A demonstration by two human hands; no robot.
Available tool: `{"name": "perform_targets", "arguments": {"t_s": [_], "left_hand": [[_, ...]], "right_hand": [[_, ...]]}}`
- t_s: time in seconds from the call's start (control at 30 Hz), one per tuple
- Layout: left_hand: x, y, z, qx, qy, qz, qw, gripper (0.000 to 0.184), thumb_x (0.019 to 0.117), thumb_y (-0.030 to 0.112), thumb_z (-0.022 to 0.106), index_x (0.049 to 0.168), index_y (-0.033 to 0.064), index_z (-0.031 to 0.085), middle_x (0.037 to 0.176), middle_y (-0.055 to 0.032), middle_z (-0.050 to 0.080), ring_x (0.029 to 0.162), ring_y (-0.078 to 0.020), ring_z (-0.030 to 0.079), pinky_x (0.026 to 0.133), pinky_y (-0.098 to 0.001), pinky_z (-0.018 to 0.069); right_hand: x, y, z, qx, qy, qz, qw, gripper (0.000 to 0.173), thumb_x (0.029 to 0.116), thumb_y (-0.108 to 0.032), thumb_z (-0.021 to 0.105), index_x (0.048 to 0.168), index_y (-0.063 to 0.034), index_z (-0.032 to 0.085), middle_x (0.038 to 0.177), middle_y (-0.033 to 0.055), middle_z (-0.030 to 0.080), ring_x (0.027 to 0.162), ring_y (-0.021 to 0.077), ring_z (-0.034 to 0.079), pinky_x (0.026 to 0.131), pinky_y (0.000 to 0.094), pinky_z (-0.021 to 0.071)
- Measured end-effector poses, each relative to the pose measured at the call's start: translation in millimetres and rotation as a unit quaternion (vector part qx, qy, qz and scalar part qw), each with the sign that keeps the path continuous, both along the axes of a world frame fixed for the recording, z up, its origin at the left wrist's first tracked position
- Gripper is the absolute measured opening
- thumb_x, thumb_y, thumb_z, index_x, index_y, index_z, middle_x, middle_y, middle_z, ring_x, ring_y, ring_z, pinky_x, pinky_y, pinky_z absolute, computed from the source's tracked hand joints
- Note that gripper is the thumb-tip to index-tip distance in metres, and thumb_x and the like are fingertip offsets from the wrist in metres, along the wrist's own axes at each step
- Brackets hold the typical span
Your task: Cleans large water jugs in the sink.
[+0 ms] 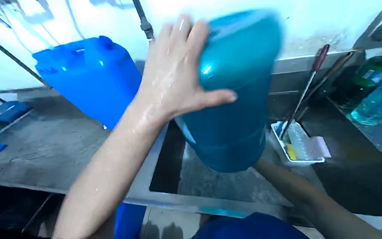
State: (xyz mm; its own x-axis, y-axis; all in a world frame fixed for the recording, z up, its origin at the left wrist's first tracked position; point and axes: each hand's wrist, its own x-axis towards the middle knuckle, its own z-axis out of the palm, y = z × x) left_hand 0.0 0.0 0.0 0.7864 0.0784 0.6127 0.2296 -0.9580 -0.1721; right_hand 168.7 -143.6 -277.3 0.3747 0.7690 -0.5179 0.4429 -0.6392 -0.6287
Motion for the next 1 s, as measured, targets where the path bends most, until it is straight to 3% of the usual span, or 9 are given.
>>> {"name": "perform_targets", "arguments": {"t_s": [0.13,0.27,0.37,0.43,0.47,0.63,0.73,0.87,1.0], "left_hand": [[-28.2,80.2,-150.9,-0.417,0.133,0.197,0.877,0.102,0.0842,0.057,0.077,0.157,0.0033,0.031,0.138,-0.03,0.057,0.125,-0.0454,0.059,0.103,-0.064,0.0471],[-13.2,92.1,-275.3,-0.587,0.275,0.274,0.71,0.091,0.096,0.056,0.065,0.156,-0.0036,0.031,0.149,-0.0329,0.047,0.14,-0.0472,0.046,0.116,-0.0626,0.0356],[56.9,37.7,-263.1,-0.528,0.271,0.027,0.805,0.09,0.0821,0.033,0.086,0.153,-0.001,0.042,0.156,-0.0271,0.043,0.144,-0.0416,0.043,0.118,-0.0597,0.0349],[102.0,-8.1,-248.3,-0.504,0.249,-0.108,0.82,0.102,0.0668,0.027,0.096,0.152,0.001,0.046,0.154,-0.0268,0.045,0.144,-0.0433,0.041,0.116,-0.0671,0.0297],[117.3,-26.5,-247.1,-0.526,0.238,-0.115,0.809,0.101,0.0673,0.023,0.096,0.152,0.0008,0.046,0.151,-0.0268,0.049,0.142,-0.0437,0.044,0.117,-0.0695,0.0259],[130.5,-71.4,-291.5,-0.591,-0.047,0.008,0.805,0.076,0.0744,0.015,0.087,0.135,-0.0147,0.053,0.13,-0.0302,0.064,0.128,-0.0405,0.058,0.12,-0.057,0.0266],[147.7,-73.7,-312.9,-0.534,-0.162,0.008,0.83,0.074,0.0676,0.013,0.089,0.127,-0.0176,0.057,0.121,-0.0309,0.067,0.12,-0.0421,0.063,0.114,-0.058,0.0351],[183.6,-39.0,-310.5,-0.53,-0.146,0.028,0.835,0.077,0.0723,0.015,0.088,0.133,-0.0173,0.054,0.128,-0.0319,0.064,0.127,-0.0419,0.06,0.118,-0.055,0.033],[217.8,7.2,-298.0,-0.551,-0.123,0.037,0.825,0.083,0.0744,0.018,0.087,0.14,-0.0165,0.048,0.131,-0.0338,0.061,0.129,-0.0424,0.057,0.117,-0.0505,0.0365]], "right_hand": [[120.7,-60.9,-110.6,0.036,-0.019,0.025,0.999,0.057,0.0778,-0.001,0.084,0.129,0.0073,0.061,0.12,0.0289,0.066,0.113,0.0403,0.064,0.102,0.0572,0.0491],[160.2,-83.3,-30.6,-0.122,-0.051,0.135,0.982,0.065,0.0763,-0.007,0.088,0.135,0.0023,0.061,0.124,0.032,0.063,0.118,0.0489,0.059,0.101,0.0671,0.043],[127.1,-37.5,47.6,-0.163,-0.105,0.191,0.962,0.048,0.0869,-0.024,0.082,0.123,0.004,0.068,0.116,0.0322,0.067,0.113,0.0513,0.062,0.097,0.0732,0.0431],[129.5,-7.7,75.0,-0.085,-0.082,0.197,0.973,0.041,0.1011,-0.026,0.065,0.127,0.0064,0.065,0.114,0.0285,0.068,0.105,0.0414,0.065,0.094,0.0595,0.0484],[145.7,5.0,69.5,0.015,-0.054,0.154,0.987,0.04,0.1038,-0.022,0.059,0.129,0.0087,0.06,0.11,0.025,0.067,0.095,0.0322,0.066,0.086,0.0473,0.0527],[249.5,108.8,-5.6,0.232,0.054,-0.217,0.947,0.074,0.1007,-0.026,0.067,0.156,0.0026,0.026,0.146,0.0324,0.047,0.124,0.0445,0.054,0.098,0.059,0.0461],[282.4,137.8,-22.3,0.194,-0.159,-0.175,0.952,0.05,0.1022,-0.019,0.063,0.138,0.0132,0.05,0.134,0.0363,0.056,0.123,0.0486,0.058,0.102,0.0628,0.044],[272.4,111.9,16.9,0.192,-0.358,-0.054,0.912,0.058,0.0943,0.004,0.061,0.15,0.0028,0.045,0.153,0.0414,0.034,0.138,0.0642,0.035,0.103,0.0804,0.0297],[179.6,135.0,58.7,0.32,-0.11,0.087,0.937,0.041,0.1022,-0.008,0.058,0.137,0.0121,0.053,0.13,0.0327,0.061,0.118,0.0378,0.063,0.103,0.0474,0.0489]]}}
